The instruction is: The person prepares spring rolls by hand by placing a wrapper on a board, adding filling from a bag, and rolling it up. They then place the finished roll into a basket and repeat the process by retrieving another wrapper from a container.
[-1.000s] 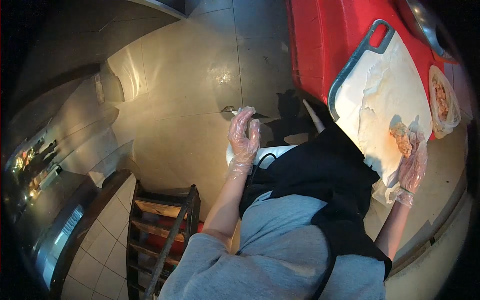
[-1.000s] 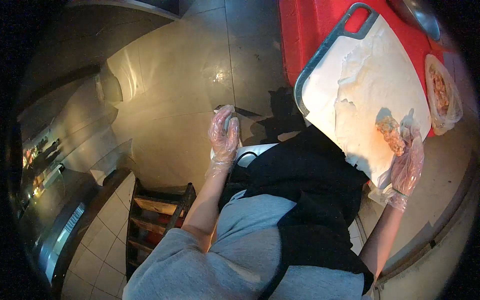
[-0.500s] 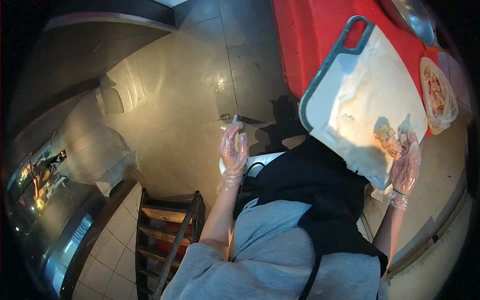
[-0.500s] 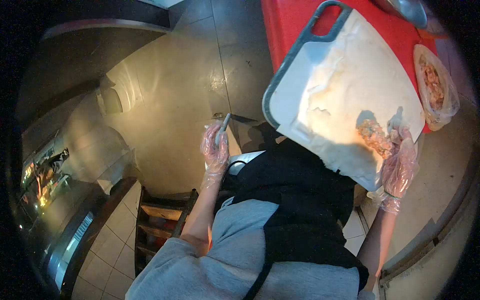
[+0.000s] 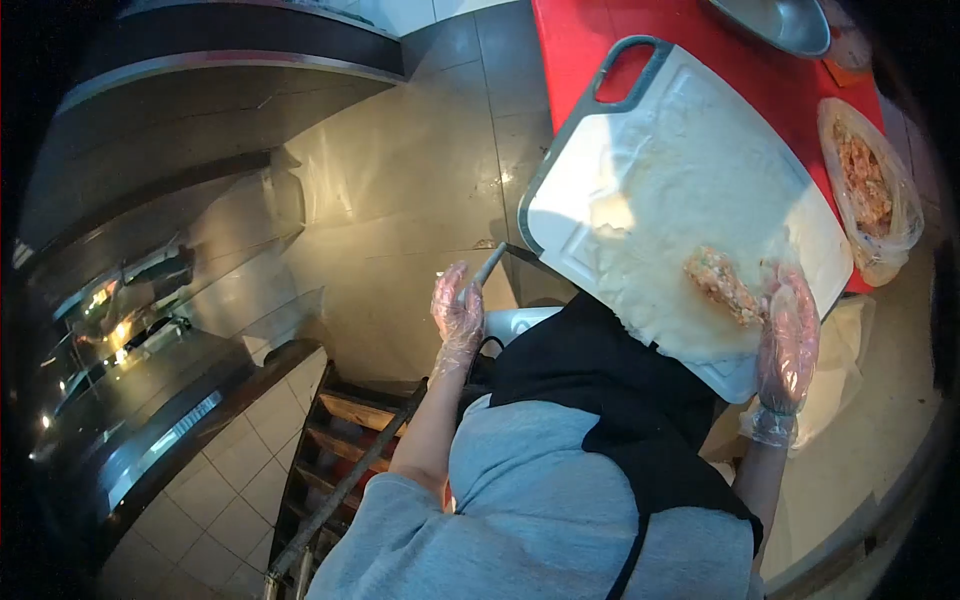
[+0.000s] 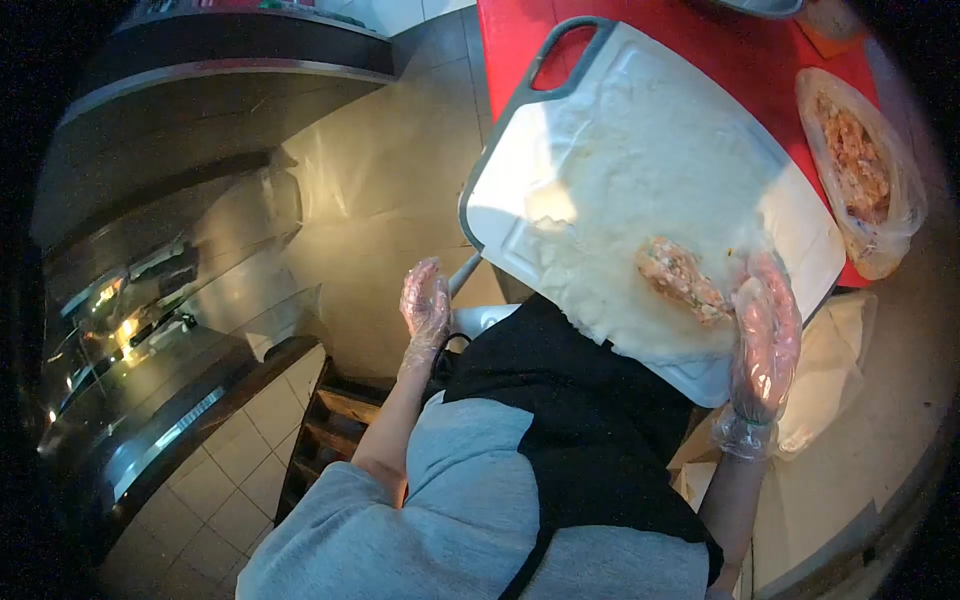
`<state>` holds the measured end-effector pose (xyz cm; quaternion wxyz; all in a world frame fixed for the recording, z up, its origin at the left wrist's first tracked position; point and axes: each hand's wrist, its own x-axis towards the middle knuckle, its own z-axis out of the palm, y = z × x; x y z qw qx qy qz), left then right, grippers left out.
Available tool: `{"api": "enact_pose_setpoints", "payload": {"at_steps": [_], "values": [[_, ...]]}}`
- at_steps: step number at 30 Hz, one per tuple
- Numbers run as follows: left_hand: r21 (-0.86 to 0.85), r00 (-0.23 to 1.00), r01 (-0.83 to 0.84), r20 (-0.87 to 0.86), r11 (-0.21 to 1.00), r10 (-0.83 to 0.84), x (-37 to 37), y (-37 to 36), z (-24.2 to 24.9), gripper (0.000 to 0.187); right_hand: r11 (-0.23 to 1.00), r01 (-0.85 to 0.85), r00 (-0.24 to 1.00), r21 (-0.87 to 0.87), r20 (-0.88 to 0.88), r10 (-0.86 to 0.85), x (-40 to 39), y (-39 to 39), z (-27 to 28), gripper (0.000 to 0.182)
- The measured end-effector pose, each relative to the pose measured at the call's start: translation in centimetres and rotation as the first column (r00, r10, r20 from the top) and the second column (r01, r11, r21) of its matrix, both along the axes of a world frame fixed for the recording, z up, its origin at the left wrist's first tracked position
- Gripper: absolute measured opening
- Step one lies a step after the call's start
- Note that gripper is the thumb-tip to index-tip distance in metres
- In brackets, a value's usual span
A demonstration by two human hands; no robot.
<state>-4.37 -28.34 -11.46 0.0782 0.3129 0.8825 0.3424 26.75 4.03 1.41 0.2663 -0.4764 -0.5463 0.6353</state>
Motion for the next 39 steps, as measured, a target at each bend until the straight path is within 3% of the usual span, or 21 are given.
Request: {"api": "enact_pose_setpoints", "payload": {"at_steps": [5,9,13,14,17,19,20,22,25,28,30,31,32,34,36,39], "values": [[-0.128,0.991,0.047,-0.122,0.991,-0.063,0.5,-0.2,2.2,0.027,0.996,-0.082,0.996,0.024,0.021,0.082,-0.8,0.8,0.5,0.051],[0.03,0.998,-0.037,-0.043,0.999,0.039,0.1,-2.8,3.1,0.033,0.997,-0.073,0.994,-0.01,-0.082,0.072,-1.3,0.5,0.7,0.051],[-0.035,0.983,-0.161,-0.09,0.986,0.157,-2.0,-8.7,5.1,0.034,0.997,-0.08,0.994,-0.018,-0.082,0.078,-1.3,0.4,0.8,0.05],[-0.231,0.951,-0.176,-0.292,0.957,0.105,-2.3,-11.7,5.8,0.033,0.995,-0.096,0.994,0.008,-0.049,0.096,-1.3,0.6,0.9,0.05],[-0.432,0.959,-0.203,-0.269,0.879,0.089,-0.8,-21.1,5.3,0.029,0.989,-0.124,0.992,0.085,0.029,0.122,-1.1,0.5,0.4,0.048],[-0.435,0.964,-0.19,-0.254,0.88,0.083,1.7,-25.0,3.1,0.029,0.975,-0.174,0.984,0.138,0.059,0.168,-0.6,1.2,-0.2,0.05],[-0.581,0.992,-0.109,-0.109,0.806,0.056,2.0,-26.4,1.6,0.038,0.965,-0.199,0.979,0.169,0.073,0.189,-0.7,1.5,-0.6,0.051],[-0.77,0.985,0.1,0.166,0.63,0.047,3.1,-28.0,-1.0,0.048,0.995,-0.098,0.989,0.006,-0.114,0.098,-0.7,1.8,-1.7,0.055],[-0.664,0.969,-0.132,0.071,0.736,0.238,3.7,-28.5,-3.6,0.049,0.994,-0.048,0.964,-0.098,-0.265,0.02,-0.3,2.2,-2.5,0.057],[-0.509,0.906,-0.368,-0.008,0.778,0.423,3.2,-28.4,-4.7,0.049,0.995,0.018,0.993,-0.102,-0.114,-0.03,-1.8,1.9,-1.0,0.053],[-0.462,0.871,-0.442,-0.015,0.769,0.491,2.3,-28.4,-5.2,0.05,0.977,-0.139,0.988,0.164,0.087,0.127,-1.2,2.1,-1.4,0.043],[-0.461,0.866,-0.445,-0.003,0.768,0.5,1.9,-28.5,-5.3,0.05,0.962,-0.172,0.979,0.214,0.142,0.144,-1.2,2.3,-1.4,0.041],[-0.455,0.855,-0.459,0.005,0.763,0.518,1.5,-28.7,-5.4,0.051,0.873,-0.317,0.928,0.37,0.311,0.205,-1.2,2.3,-1.3,0.041],[-0.452,0.839,-0.475,0.027,0.755,0.544,1.3,-29.1,-5.7,0.051,0.568,-0.56,0.779,0.603,0.616,0.114,-1.8,2.1,-0.6,0.04],[-0.448,0.827,-0.483,0.048,0.753,0.56,1.5,-29.0,-6.1,0.052,0.325,-0.716,0.662,0.618,0.749,0.034,-1.5,2.6,-0.3,0.039],[-0.45,0.814,-0.487,0.075,0.748,0.575,2.1,-29.2,-6.6,0.052,0.259,-0.747,0.636,0.612,0.772,0.014,-1.6,2.5,0.2,0.038]]}}
